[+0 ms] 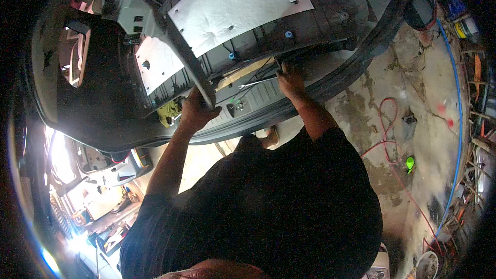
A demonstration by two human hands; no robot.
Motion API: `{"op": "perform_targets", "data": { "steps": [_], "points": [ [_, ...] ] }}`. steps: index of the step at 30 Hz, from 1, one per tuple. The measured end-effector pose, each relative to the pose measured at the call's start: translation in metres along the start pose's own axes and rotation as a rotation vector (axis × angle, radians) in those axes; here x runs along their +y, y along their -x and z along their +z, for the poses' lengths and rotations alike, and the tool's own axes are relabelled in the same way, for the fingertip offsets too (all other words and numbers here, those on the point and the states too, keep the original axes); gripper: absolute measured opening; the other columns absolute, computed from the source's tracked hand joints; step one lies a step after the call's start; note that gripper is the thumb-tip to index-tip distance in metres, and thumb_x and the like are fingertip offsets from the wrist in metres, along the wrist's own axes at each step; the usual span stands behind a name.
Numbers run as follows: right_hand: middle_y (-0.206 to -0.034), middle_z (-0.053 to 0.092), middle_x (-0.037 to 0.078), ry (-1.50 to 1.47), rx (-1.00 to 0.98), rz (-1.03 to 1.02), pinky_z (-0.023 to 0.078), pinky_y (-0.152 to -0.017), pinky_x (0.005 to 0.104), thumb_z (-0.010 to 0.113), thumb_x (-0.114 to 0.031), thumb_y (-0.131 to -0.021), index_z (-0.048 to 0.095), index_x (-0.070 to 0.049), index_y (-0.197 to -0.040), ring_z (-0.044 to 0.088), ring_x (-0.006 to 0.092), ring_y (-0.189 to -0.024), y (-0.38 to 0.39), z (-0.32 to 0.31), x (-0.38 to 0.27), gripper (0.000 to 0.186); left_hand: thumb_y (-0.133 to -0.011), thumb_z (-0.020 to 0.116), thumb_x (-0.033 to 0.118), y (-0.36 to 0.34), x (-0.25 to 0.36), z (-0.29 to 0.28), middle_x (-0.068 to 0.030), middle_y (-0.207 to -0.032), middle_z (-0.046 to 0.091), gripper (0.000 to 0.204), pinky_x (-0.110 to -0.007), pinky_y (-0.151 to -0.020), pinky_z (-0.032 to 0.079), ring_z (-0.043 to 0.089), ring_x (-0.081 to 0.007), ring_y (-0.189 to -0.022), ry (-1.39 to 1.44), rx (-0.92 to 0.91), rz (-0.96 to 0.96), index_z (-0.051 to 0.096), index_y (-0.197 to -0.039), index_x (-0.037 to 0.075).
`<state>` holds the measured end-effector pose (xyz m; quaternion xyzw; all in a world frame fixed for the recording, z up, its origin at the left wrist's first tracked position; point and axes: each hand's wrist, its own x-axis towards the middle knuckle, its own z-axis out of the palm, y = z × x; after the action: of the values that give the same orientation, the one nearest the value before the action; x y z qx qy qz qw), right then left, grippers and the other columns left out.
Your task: The person removes a cloth and a plastic part from the trunk of a car. They then use a wrench to tighten bolts on a trim piece and install it into the trunk area.
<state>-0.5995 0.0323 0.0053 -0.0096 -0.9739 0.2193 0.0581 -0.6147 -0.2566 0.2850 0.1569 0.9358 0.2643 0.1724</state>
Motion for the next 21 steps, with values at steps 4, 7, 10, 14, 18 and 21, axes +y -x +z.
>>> {"op": "perform_targets", "data": {
  "steps": [4, 7, 10, 14, 18, 21],
  "points": [
    [-0.134, 0.053, 0.027, -0.061, 0.006, 0.127, 0.047, -0.098, 0.0571, 0.061, -0.023, -0.1, 0.057, 0.004, -0.133, 0.056, 0.0487, -0.116, 0.007, 0.001, -0.012, 0.043, -0.068, 0.09, 0.022, 0.007, -0.006, 0.004, -0.0222, -0.124, 0.064, 0.074, -0.05, -0.097, 0.052, 0.061, -0.0416, -0.12, -0.089, 0.004, 0.009, 0.055, -0.132, 0.007],
    [-0.134, 0.054, 0.027, 0.148, 0.004, -0.161, 0.047, -0.1, 0.0523, 0.059, -0.016, -0.097, 0.053, 0.005, -0.137, 0.055, 0.0462, -0.12, 0.033, 0.017, 0.003, 0.046, -0.069, 0.089, 0.024, 0.002, -0.001, 0.001, -0.0226, -0.123, 0.065, 0.074, -0.05, -0.096, 0.052, 0.062, -0.0426, -0.118, -0.132, -0.01, 0.083, 0.055, -0.132, 0.006],
    [-0.131, 0.057, 0.026, 0.143, -0.131, -0.069, 0.048, -0.1, 0.0506, 0.056, -0.011, -0.094, 0.059, 0.003, -0.128, 0.055, 0.0432, -0.121, 0.048, -0.005, -0.011, 0.037, -0.069, 0.088, 0.026, 0.005, -0.003, -0.004, -0.0227, -0.121, 0.066, 0.074, -0.051, -0.096, 0.053, 0.063, -0.0432, -0.116, -0.123, -0.03, 0.043, 0.055, -0.131, 0.004],
    [-0.105, 0.064, 0.023, 0.002, -0.237, 0.044, 0.05, -0.092, 0.0489, 0.059, -0.009, -0.092, 0.061, 0.0, -0.104, 0.06, 0.0424, -0.105, 0.078, -0.039, -0.018, 0.015, -0.07, 0.086, 0.027, 0.006, -0.001, -0.006, -0.023, -0.118, 0.066, 0.068, -0.051, -0.096, 0.053, 0.064, -0.0436, -0.114, -0.143, -0.053, 0.046, 0.056, -0.126, 0.002],
    [-0.095, 0.063, 0.024, -0.282, -0.194, 0.22, 0.051, -0.084, 0.052, 0.06, -0.011, -0.095, 0.058, 0.0, -0.105, 0.061, 0.0468, -0.091, 0.128, -0.06, -0.016, 0.014, -0.073, 0.083, 0.029, 0.005, -0.015, 0.001, -0.0248, -0.116, 0.067, 0.061, -0.052, -0.095, 0.053, 0.065, -0.045, -0.112, -0.168, -0.009, 0.114, 0.057, -0.122, 0.002],
    [-0.096, 0.063, 0.026, -0.416, -0.153, 0.295, 0.05, -0.078, 0.0532, 0.06, -0.013, -0.098, 0.057, 0.0, -0.107, 0.063, 0.0484, -0.091, 0.174, -0.075, -0.005, 0.015, -0.075, 0.081, 0.031, 0.003, -0.008, 0.0, -0.0263, -0.114, 0.067, 0.058, -0.054, -0.094, 0.053, 0.065, -0.0465, -0.111, -0.167, -0.058, 0.038, 0.058, -0.119, 0.001]
  ]
}}
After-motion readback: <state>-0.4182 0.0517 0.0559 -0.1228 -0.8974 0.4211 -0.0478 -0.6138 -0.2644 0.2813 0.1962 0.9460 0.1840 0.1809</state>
